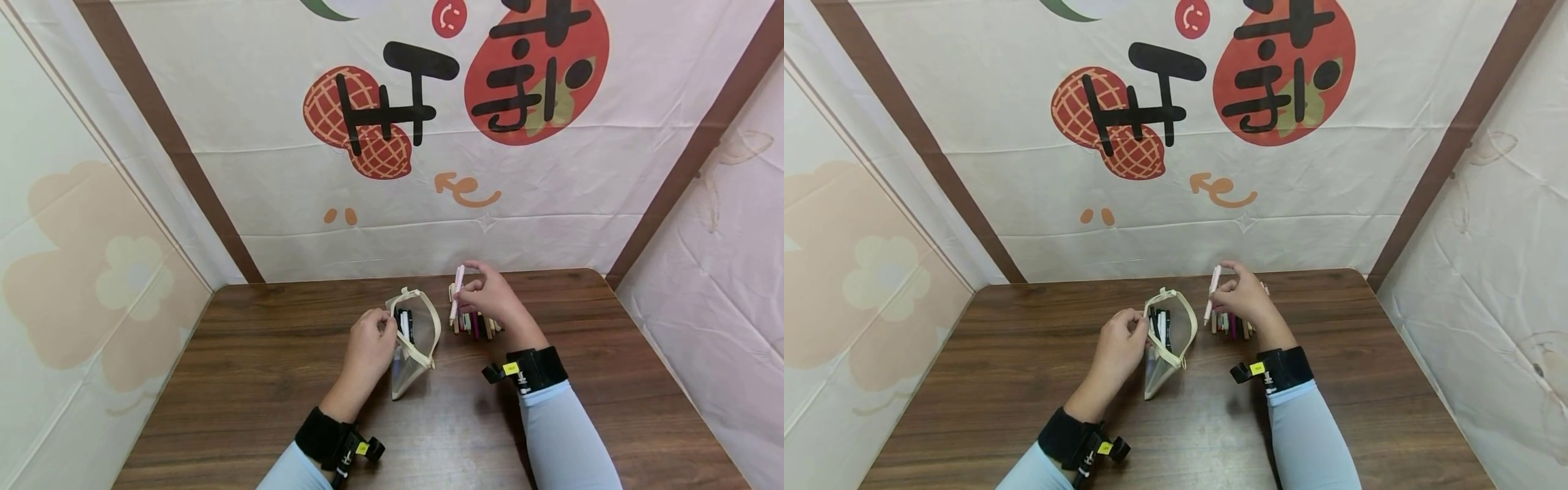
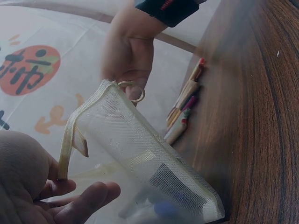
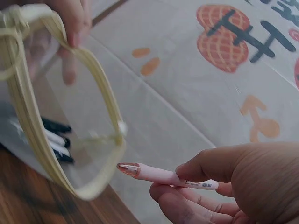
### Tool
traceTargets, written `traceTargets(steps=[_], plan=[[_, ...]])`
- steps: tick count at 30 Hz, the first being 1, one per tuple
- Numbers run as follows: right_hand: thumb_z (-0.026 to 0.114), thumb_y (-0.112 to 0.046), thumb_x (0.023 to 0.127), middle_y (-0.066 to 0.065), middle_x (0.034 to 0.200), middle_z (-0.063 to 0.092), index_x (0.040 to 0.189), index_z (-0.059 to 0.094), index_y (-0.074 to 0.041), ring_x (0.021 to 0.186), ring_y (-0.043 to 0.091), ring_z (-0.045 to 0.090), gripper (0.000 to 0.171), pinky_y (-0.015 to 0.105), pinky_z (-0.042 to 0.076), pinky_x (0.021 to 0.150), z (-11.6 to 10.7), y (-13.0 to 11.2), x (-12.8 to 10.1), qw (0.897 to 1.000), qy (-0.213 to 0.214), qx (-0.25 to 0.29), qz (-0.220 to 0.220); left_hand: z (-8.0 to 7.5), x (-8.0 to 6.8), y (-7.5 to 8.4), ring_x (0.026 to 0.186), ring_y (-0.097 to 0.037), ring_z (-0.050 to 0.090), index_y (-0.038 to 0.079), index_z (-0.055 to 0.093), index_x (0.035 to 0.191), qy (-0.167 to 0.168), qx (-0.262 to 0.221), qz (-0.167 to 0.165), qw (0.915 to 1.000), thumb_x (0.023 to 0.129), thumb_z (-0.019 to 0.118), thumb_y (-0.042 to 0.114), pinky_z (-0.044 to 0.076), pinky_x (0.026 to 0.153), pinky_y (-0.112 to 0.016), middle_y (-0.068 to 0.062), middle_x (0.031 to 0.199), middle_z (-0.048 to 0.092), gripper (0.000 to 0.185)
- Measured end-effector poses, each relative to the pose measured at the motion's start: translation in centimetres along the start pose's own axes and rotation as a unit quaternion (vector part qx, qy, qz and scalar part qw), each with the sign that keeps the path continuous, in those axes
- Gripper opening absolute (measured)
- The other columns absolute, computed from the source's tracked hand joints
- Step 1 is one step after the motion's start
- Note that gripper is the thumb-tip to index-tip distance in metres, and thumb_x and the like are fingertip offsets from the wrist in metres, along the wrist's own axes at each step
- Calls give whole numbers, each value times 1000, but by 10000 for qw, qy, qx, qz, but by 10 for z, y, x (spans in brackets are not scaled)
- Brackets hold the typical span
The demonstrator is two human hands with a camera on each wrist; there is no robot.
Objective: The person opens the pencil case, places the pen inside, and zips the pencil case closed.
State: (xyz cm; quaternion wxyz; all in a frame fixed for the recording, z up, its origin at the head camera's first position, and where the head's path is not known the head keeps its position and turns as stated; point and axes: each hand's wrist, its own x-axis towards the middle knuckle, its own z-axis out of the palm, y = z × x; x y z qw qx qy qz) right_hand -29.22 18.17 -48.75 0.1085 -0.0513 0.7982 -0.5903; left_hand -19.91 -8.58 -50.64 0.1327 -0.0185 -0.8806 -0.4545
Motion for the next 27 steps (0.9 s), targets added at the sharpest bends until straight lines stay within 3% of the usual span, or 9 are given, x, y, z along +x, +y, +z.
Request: traceTargets(steps=[7,16,22,27], plan=[[72,0,93,21,101,77,158,33,-13,83,33,78,76,60,62,85,36,-8,-2,9976,-671,-78,-181,1,0,-1,68,-9,62,6,72,95,-63,-61,-34,10000,103,57,18,54,67,-29,-11,120,74,21],[76,-5,90,12,89,79,151,37,-10,69,26,74,73,46,64,69,70,-2,-2,9900,-1317,-461,-201,1,1,0,91,-23,67,6,72,92,71,41,83,9999,102,59,16,55,79,-37,-11,116,74,19],[75,-9,93,7,89,79,153,38,-12,73,24,75,70,38,62,67,81,-4,-6,9880,-1310,-777,-249,1,1,1,96,-26,68,6,72,91,26,35,60,10000,102,58,18,56,81,-37,-12,118,73,21],[74,-11,96,7,89,78,156,36,-13,74,24,75,71,39,62,69,84,-5,-7,9882,-1248,-860,-203,0,0,1,89,-22,66,6,71,92,-36,-26,-50,10000,103,58,19,54,76,-34,-11,116,71,21]])
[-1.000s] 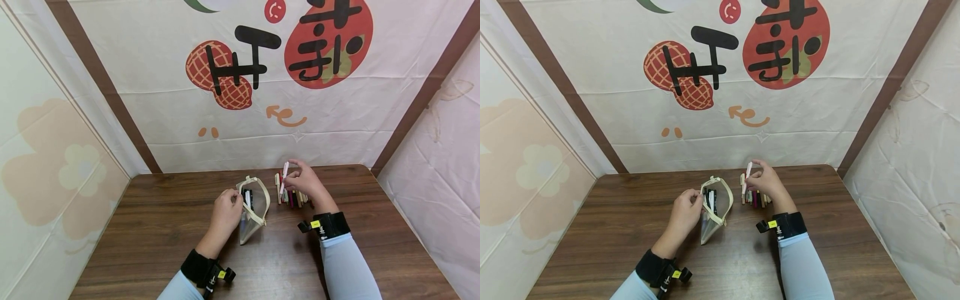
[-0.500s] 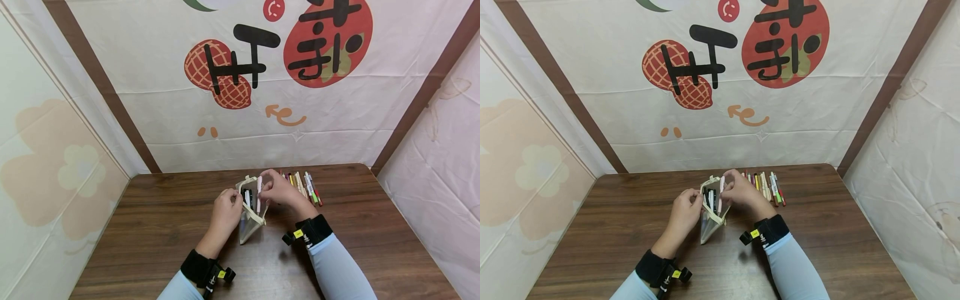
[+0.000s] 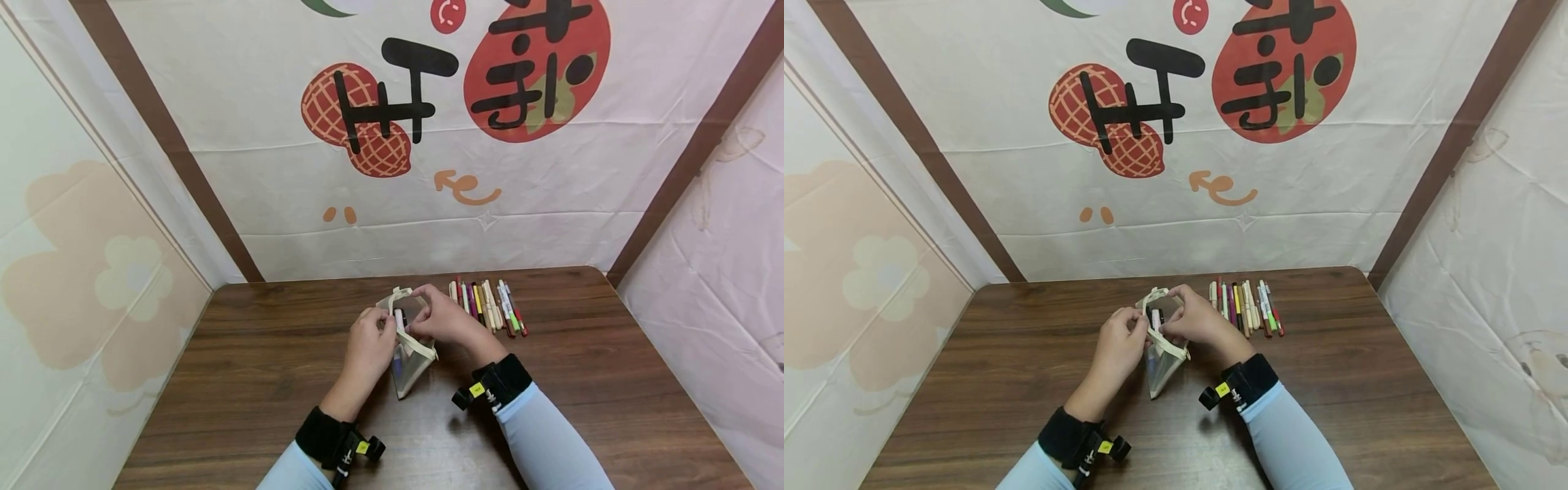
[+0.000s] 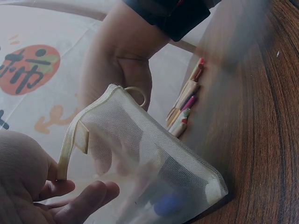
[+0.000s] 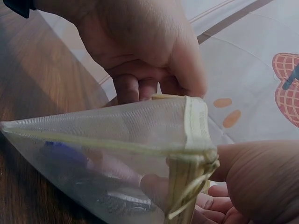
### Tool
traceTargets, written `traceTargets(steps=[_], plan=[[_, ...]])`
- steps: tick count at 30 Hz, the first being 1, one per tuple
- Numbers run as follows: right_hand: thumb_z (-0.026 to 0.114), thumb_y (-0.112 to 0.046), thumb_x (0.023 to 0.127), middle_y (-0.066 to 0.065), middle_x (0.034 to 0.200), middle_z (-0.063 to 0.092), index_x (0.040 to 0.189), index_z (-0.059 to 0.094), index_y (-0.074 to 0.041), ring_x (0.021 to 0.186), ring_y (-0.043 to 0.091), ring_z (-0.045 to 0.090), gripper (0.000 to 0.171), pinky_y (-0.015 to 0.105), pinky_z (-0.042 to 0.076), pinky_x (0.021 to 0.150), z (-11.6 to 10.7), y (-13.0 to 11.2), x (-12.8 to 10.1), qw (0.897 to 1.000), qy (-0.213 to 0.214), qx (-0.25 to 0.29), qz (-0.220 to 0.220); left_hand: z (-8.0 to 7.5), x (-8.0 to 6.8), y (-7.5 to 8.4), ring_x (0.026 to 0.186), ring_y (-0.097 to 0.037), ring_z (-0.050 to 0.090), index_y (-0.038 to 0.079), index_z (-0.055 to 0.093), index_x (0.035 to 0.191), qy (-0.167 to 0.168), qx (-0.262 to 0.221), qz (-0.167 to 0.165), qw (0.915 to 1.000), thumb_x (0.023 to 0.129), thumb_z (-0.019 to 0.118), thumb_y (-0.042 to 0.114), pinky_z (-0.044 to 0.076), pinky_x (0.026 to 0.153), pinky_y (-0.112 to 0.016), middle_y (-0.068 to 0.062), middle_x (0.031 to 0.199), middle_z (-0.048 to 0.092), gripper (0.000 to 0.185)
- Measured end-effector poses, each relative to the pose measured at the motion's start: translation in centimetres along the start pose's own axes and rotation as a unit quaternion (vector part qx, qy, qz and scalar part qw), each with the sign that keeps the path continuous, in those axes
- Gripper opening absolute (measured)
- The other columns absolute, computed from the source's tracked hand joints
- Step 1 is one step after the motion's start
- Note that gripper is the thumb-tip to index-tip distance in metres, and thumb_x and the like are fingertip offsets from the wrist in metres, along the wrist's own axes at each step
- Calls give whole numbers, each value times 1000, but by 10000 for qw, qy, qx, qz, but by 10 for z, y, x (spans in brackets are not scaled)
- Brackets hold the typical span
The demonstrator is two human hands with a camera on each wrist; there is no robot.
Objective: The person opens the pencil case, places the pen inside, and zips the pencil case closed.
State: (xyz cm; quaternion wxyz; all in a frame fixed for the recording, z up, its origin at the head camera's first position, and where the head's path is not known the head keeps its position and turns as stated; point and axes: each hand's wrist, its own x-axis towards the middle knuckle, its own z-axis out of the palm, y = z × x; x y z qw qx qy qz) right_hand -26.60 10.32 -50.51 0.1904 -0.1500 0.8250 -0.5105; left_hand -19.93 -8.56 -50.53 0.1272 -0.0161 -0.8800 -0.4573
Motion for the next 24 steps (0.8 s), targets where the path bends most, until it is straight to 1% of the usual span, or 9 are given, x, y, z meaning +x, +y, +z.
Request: traceTargets(steps=[4,8,10,12,16,18,21,23,24], plan=[[72,-12,99,14,91,78,155,39,-11,75,26,77,65,41,64,70,-2,-1,1,9997,-12,258,20,0,0,-1,80,-16,66,6,71,92,-22,-48,-38,10000,103,58,19,55,74,-32,-10,116,71,21],[69,-10,99,23,97,77,148,48,-4,75,30,77,53,42,65,69,-9,-2,1,9990,109,437,-43,-1,1,-2,72,-10,65,6,71,94,-86,-131,-67,9999,103,58,19,55,71,-30,-11,118,71,21],[68,-11,99,25,99,77,141,54,-1,76,30,78,46,45,64,68,-15,-1,0,9992,244,317,-78,-2,1,-2,65,-9,64,5,71,96,-126,-210,-105,9996,104,57,19,55,65,-29,-13,119,73,21],[68,-14,100,23,100,77,134,60,-1,78,31,78,38,50,64,70,-22,0,-2,9991,406,120,-73,-2,1,-2,60,-8,64,3,71,99,-174,-274,-151,9994,104,57,18,53,59,-28,-14,121,74,22],[68,-20,101,15,97,77,121,68,-7,87,35,78,23,56,62,78,-38,4,-5,9965,791,-276,-8,-3,1,-3,55,-7,62,2,72,104,-212,-335,-199,9990,104,56,18,50,52,-27,-16,125,75,23],[67,-22,102,16,98,77,118,69,-10,90,37,78,21,50,62,77,-47,6,-8,9944,962,-432,48,-3,2,-3,55,-6,62,4,72,104,-211,-329,-205,9990,103,56,19,50,53,-26,-15,127,75,22],[66,-24,103,19,100,78,118,70,-9,93,40,78,22,37,59,71,-62,12,-12,9897,1223,-736,105,-3,2,-3,55,-5,62,5,71,101,-196,-319,-182,9991,103,57,19,50,53,-26,-14,128,75,20],[65,-24,103,22,102,77,120,70,-8,94,41,76,24,31,54,68,-73,17,-15,9858,1396,-908,229,-2,2,-3,55,-5,62,6,71,97,-168,-290,-146,9993,103,58,19,51,54,-26,-14,128,75,19],[64,-24,104,21,103,76,120,70,-7,94,41,76,24,31,53,68,-78,21,-16,9835,1486,-982,302,-2,2,-3,54,-5,62,6,70,97,-170,-290,-138,9993,103,58,19,50,53,-26,-14,127,75,19]])
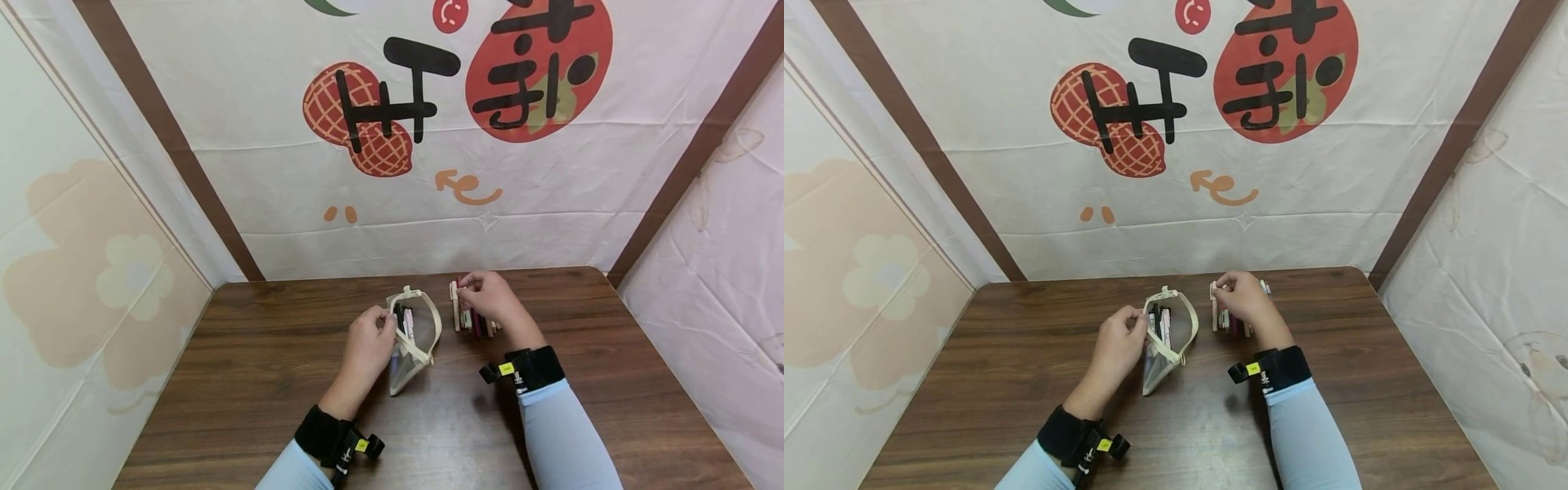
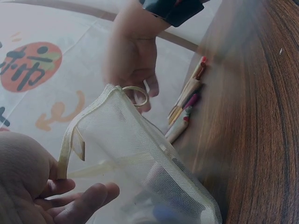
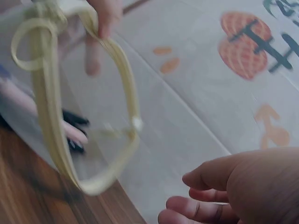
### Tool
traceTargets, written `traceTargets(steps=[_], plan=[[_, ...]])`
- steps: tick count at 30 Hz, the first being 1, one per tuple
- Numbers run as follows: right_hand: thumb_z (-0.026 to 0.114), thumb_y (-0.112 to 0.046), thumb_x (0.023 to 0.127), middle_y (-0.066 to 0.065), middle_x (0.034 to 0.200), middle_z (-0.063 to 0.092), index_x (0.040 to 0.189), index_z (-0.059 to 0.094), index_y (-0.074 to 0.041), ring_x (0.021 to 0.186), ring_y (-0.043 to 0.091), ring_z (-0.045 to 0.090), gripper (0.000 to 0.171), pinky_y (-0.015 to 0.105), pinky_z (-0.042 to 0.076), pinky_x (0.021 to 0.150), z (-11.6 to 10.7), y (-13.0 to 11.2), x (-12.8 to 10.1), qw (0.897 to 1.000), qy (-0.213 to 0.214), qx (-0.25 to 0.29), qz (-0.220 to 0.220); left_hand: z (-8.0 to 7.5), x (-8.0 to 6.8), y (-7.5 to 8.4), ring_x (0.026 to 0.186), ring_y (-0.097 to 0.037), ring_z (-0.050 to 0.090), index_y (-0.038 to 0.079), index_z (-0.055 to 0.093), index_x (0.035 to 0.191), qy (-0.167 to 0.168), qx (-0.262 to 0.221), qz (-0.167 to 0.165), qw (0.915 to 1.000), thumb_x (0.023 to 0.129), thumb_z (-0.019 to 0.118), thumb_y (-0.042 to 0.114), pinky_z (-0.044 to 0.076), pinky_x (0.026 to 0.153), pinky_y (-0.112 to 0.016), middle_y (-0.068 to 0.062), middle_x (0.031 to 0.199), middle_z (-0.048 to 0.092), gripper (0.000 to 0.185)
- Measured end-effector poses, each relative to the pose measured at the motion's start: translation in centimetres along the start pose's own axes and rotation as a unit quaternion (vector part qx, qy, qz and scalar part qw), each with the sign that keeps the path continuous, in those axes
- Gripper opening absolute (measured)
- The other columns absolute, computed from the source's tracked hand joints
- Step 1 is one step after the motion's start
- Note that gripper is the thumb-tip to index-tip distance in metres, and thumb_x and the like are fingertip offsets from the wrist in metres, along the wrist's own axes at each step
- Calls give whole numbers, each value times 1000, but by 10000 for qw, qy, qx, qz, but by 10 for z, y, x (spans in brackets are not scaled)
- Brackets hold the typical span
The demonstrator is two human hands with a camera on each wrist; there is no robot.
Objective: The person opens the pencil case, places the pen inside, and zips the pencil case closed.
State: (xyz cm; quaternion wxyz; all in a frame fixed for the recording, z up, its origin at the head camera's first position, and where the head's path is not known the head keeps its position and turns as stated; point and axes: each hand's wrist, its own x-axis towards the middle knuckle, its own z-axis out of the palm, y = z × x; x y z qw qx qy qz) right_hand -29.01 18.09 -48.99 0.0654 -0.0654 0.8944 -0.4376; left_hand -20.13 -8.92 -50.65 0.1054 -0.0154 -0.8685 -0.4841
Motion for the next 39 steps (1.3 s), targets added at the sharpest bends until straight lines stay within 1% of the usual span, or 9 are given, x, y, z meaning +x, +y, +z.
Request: traceTargets(steps=[2,6,9,13,20,24,30,34,39], plan=[[63,-26,105,20,106,74,122,69,-8,94,39,74,26,33,53,69,-10,9,0,9995,150,-169,214,0,0,0,54,-5,62,6,70,96,4,25,26,10000,103,59,19,51,54,-26,-14,127,75,19],[61,-31,106,18,119,69,124,68,-10,99,33,67,29,40,55,76,-28,25,0,9956,430,-579,594,0,0,1,54,-6,61,5,70,97,-54,-2,-19,10000,104,58,19,50,53,-26,-15,129,74,19],[59,-32,106,21,130,64,128,66,-8,108,35,64,34,46,55,84,-38,35,-2,9923,565,-773,789,-1,-1,1,54,-7,60,5,70,99,-87,-15,-50,9999,104,57,20,50,52,-26,-15,129,73,20],[59,-31,105,25,137,61,132,64,-3,116,39,63,38,51,55,90,-47,46,-4,9884,619,-938,1020,-1,-1,2,55,-8,60,5,69,97,-89,12,-40,10000,104,57,20,51,54,-26,-16,129,73,21],[58,-28,104,27,138,63,133,64,1,118,41,65,42,57,55,97,-54,60,-7,9781,609,-1489,1321,-1,-2,1,58,-7,65,5,68,96,-109,-17,-93,9999,105,57,20,53,56,-27,-16,129,72,21],[61,-29,103,28,136,65,133,65,2,115,41,66,43,57,55,96,-54,67,-8,9732,612,-1731,1386,0,-2,2,59,-6,66,5,68,96,-95,-8,-106,9999,104,57,20,54,58,-27,-15,128,72,21],[64,-26,103,28,133,66,131,65,2,112,41,68,40,56,56,92,-56,75,-8,9744,514,-1754,1311,0,-2,2,59,-6,66,6,68,95,-55,-7,-91,9999,104,58,20,53,58,-27,-15,128,73,20],[65,-24,102,28,133,67,131,66,3,113,42,67,39,57,56,93,-55,79,-7,9743,469,-1808,1261,0,-2,2,58,-6,65,6,68,95,-61,-10,-74,10000,104,57,20,52,56,-27,-15,128,73,20],[66,-20,100,28,134,67,131,67,2,114,42,67,38,57,56,95,-55,83,-5,9724,415,-1848,1361,1,-2,2,57,-6,64,6,68,95,-70,22,-68,9999,104,57,20,52,56,-26,-14,127,73,20]])
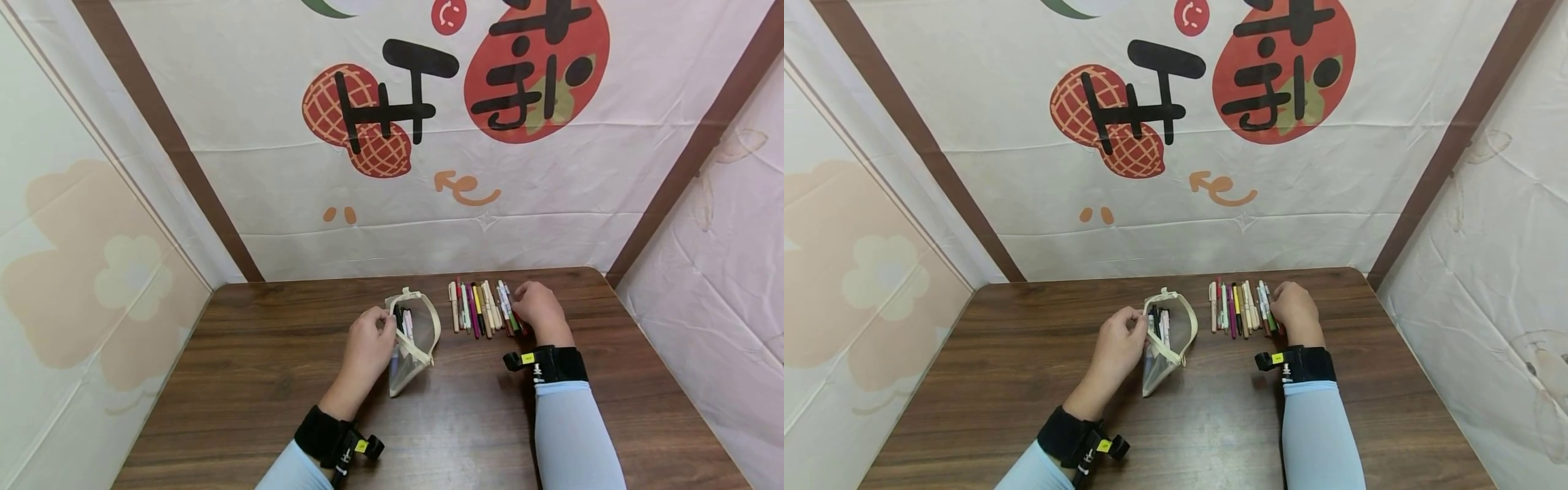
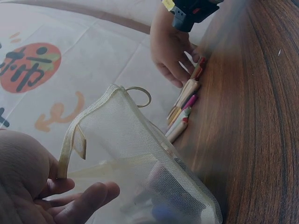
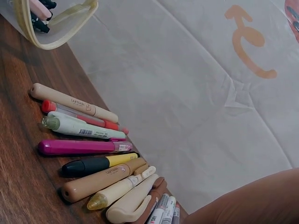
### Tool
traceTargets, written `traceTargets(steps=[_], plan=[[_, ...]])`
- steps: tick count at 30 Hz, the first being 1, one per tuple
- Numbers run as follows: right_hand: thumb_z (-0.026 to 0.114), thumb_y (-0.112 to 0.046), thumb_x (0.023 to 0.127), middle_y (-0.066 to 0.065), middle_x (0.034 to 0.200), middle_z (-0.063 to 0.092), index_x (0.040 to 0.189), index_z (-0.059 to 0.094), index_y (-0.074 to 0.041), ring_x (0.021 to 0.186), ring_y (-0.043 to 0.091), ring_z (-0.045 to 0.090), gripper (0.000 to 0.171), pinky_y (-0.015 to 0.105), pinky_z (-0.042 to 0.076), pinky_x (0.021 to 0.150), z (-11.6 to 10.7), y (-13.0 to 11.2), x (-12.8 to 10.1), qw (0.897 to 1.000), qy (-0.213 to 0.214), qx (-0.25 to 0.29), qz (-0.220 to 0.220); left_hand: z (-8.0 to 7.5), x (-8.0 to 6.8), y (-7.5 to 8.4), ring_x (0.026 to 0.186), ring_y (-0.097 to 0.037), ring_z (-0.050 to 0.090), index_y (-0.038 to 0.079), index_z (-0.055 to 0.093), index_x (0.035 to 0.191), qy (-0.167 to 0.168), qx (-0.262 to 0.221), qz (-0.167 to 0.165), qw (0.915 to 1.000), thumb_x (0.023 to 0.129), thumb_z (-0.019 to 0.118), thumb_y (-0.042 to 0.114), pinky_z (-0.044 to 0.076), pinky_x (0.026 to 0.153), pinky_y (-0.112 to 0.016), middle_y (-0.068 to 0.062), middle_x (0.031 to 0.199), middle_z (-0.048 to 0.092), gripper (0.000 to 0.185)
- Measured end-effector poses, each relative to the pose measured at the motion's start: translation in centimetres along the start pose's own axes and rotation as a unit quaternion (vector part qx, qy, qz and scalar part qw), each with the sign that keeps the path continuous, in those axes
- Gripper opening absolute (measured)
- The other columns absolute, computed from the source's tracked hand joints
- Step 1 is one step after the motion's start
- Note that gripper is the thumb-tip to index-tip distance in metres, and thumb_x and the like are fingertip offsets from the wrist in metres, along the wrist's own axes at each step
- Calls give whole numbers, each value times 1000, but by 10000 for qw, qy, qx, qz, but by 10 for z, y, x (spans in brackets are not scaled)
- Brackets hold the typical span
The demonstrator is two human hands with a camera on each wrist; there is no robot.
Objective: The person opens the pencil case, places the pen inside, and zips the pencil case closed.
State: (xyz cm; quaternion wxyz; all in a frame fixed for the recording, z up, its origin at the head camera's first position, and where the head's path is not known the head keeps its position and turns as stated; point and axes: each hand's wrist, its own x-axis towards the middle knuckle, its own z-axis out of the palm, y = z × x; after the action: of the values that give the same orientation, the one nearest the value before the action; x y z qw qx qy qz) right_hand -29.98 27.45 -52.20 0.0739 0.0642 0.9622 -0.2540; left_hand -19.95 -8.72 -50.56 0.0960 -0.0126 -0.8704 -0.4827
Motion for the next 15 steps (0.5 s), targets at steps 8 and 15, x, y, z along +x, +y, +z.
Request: traceTargets(steps=[8,15], plan=[[66,-17,98,27,132,68,131,68,3,110,39,68,39,56,57,92,4,-2,2,9999,19,-13,125,0,0,0,56,-6,62,6,69,95,11,50,10,10000,104,58,19,51,54,-25,-14,126,73,19],[66,-16,97,27,134,68,131,69,3,114,41,68,40,55,57,91,8,0,5,9998,29,-103,169,-1,-1,1,57,-5,62,6,69,96,0,69,25,10000,104,57,19,51,55,-25,-14,126,73,19]])
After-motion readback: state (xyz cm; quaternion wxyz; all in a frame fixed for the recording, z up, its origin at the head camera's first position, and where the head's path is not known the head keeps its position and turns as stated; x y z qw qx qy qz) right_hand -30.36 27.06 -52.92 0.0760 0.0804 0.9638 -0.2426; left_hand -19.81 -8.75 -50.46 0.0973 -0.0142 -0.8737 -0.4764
